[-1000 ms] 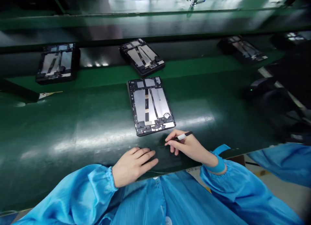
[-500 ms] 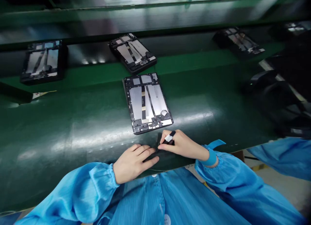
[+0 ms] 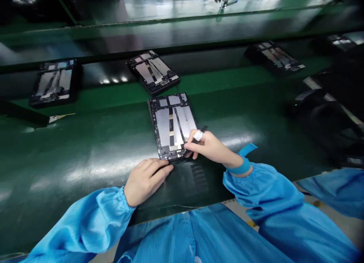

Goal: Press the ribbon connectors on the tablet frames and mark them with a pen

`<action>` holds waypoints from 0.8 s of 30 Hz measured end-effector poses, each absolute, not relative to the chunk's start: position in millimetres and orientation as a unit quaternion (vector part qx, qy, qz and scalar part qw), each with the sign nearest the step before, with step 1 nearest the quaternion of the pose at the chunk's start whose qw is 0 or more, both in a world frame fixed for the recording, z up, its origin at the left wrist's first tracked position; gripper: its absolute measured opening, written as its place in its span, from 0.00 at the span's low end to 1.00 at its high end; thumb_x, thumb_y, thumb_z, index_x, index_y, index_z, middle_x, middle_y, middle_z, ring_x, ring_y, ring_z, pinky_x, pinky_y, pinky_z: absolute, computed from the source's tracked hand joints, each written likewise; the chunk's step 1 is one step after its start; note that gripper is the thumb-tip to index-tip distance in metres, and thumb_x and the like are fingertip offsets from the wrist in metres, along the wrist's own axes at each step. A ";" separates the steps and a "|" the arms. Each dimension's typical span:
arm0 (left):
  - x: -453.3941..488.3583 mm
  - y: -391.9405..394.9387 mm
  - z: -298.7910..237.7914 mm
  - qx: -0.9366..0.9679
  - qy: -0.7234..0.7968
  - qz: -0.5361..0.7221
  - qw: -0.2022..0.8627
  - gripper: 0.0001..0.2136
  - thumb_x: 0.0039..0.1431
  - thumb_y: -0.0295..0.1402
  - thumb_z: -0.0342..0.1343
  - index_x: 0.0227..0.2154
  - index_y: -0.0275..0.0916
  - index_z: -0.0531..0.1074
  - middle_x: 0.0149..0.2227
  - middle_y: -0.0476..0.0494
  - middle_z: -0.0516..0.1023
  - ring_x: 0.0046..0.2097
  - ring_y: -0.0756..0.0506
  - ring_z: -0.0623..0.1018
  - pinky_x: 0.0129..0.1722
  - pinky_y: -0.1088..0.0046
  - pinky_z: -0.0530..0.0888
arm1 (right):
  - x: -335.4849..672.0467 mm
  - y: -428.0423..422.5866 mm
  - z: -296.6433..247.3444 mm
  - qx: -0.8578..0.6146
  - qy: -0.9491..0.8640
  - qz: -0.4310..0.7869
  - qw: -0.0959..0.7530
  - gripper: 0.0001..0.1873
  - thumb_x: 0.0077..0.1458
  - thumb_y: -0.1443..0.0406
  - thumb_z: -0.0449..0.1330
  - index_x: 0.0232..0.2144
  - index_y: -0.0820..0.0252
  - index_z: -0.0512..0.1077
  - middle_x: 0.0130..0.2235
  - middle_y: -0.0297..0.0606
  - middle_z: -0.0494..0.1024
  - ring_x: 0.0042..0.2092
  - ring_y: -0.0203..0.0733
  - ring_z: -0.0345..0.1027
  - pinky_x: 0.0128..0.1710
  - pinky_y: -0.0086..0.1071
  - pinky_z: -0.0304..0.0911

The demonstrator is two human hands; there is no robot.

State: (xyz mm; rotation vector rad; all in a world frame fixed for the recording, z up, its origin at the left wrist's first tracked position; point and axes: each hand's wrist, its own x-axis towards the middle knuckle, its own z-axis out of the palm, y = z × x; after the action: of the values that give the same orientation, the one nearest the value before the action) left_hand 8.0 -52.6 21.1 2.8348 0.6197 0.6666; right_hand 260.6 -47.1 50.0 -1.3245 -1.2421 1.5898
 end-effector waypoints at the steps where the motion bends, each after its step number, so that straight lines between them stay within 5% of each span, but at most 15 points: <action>1: 6.1 -47.6 20.4 0.944 0.223 0.233 0.069 0.10 0.64 0.26 0.53 0.47 0.36 0.72 0.45 0.40 0.77 0.45 0.44 0.75 0.42 0.67 0.73 | 255.9 -37.7 50.0 -0.507 -0.481 0.630 0.340 0.16 0.49 0.57 0.68 0.28 0.60 0.66 0.23 0.33 0.76 0.28 0.40 0.77 0.21 0.25 0.69; 12: 1.2 -42.5 9.1 0.924 0.262 0.274 0.054 0.09 0.61 0.26 0.58 0.44 0.35 0.72 0.44 0.41 0.79 0.43 0.43 0.76 0.43 0.65 0.76 | 234.1 -10.2 50.8 -0.513 -0.529 0.633 0.237 0.08 0.56 0.64 0.63 0.28 0.62 0.70 0.23 0.35 0.79 0.25 0.35 0.76 0.23 0.23 0.71; 24: -0.2 -42.3 7.5 0.921 0.262 0.280 0.069 0.10 0.60 0.24 0.59 0.44 0.34 0.72 0.44 0.40 0.79 0.44 0.44 0.76 0.44 0.65 0.75 | 232.3 -11.5 47.6 -0.526 -0.533 0.622 0.229 0.07 0.56 0.64 0.63 0.28 0.62 0.70 0.24 0.35 0.78 0.25 0.35 0.75 0.22 0.23 0.71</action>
State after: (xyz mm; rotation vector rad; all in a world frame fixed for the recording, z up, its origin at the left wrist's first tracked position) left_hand -0.2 -42.3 7.5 2.7723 0.7895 0.8423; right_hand 232.3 -11.5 47.6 -1.4477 -1.4662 1.7137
